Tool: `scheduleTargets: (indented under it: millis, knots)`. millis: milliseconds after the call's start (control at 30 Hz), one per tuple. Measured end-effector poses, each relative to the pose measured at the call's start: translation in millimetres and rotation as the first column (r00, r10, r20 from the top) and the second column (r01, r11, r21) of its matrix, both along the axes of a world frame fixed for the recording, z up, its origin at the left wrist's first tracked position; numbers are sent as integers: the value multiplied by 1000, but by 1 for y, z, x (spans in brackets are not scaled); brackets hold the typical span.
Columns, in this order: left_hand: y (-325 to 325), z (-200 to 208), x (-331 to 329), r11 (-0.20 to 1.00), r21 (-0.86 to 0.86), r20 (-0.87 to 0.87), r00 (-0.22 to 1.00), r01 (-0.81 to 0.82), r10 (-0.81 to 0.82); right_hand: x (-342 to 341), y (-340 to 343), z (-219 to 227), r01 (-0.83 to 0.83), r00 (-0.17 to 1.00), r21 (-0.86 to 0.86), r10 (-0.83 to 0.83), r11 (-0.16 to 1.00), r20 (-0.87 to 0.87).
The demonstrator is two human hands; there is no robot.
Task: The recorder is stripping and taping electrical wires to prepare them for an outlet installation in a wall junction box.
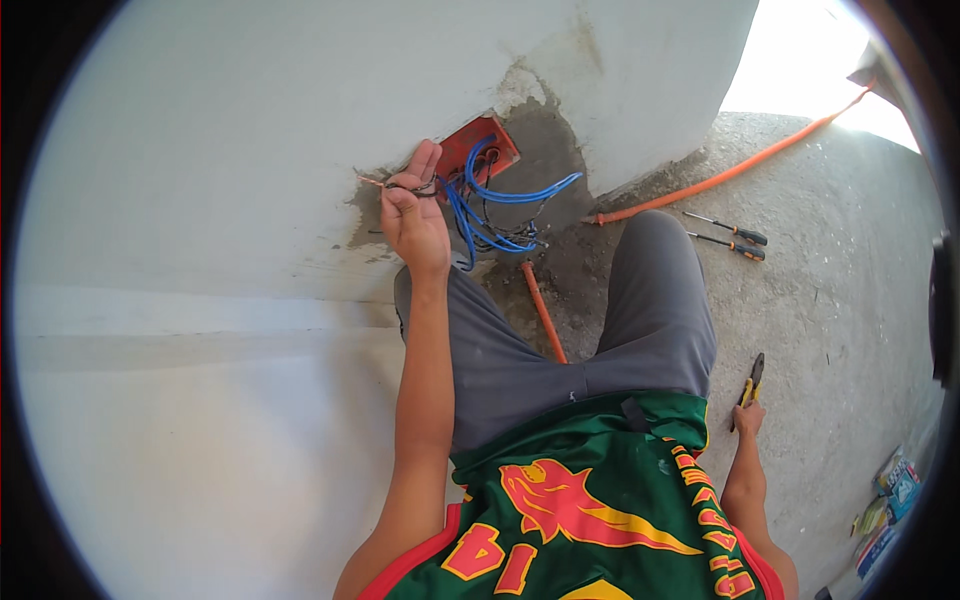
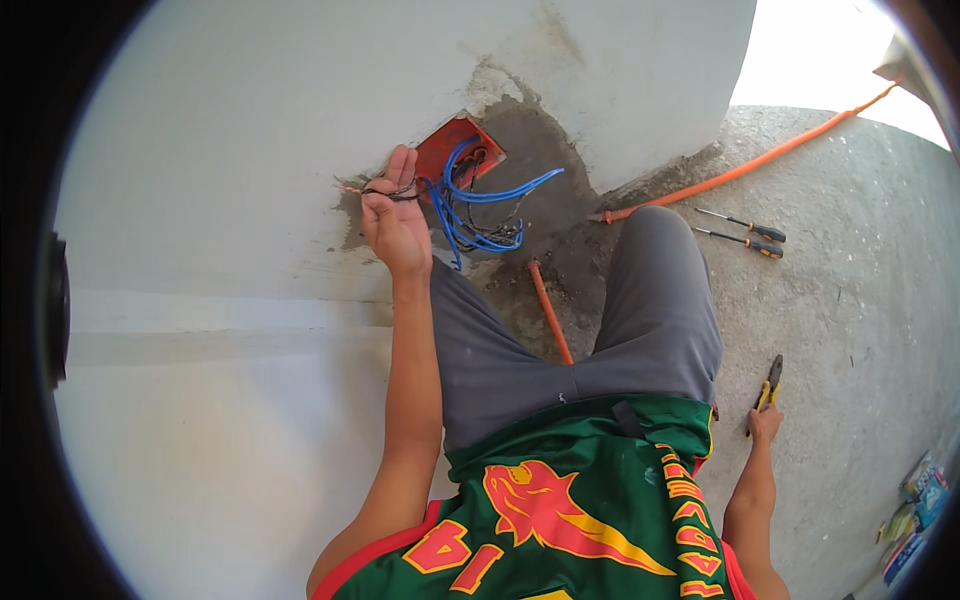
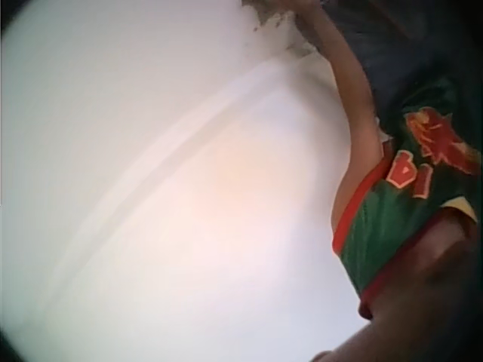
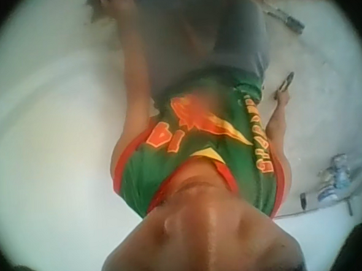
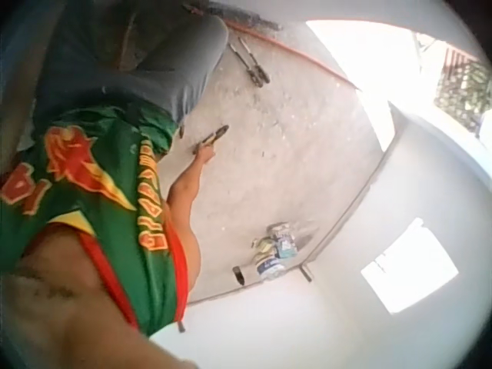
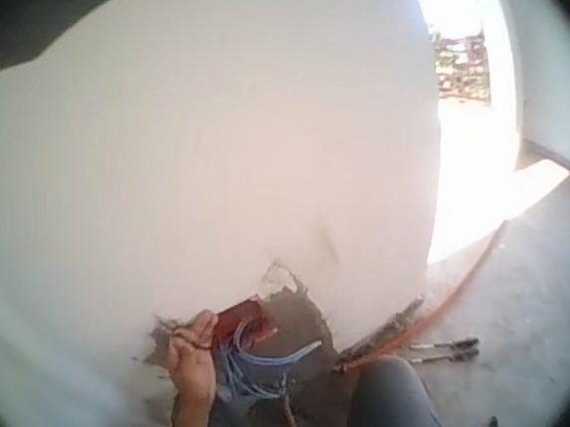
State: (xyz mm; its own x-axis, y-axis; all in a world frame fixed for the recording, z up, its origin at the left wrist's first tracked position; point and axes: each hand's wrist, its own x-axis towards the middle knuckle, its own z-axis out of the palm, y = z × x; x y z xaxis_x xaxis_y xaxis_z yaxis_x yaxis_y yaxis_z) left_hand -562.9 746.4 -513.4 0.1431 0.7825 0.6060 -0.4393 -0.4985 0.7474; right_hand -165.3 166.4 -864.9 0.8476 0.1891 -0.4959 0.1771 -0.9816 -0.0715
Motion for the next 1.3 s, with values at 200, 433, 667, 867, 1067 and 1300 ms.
scheduleTargets:
  millis: [200,433,667,867,1067,1300]
  knots:
    - [2,3,9,1000,2,11,1000,20,-20,40,20,-5,25,994,161,-7,987,-108]
    - [5,4,6,947,234,-270,921,-219,280,-19,124,88,917,314,350,193,192,-930]
    - [8,13,20,871,487,-540,760,-68,361,-22,269,312,-574,774,712,552,404,310]
    - [12,13,14,847,530,-539,759,-31,365,-55,392,496,-870,-352,-455,406,191,843]
    - [12,11,10,883,470,-521,807,-2,279,-92,480,554,-652,-735,-753,172,85,656]
    - [11,13,7,905,424,-500,836,9,226,-115,518,565,-496,-866,-867,47,44,498]
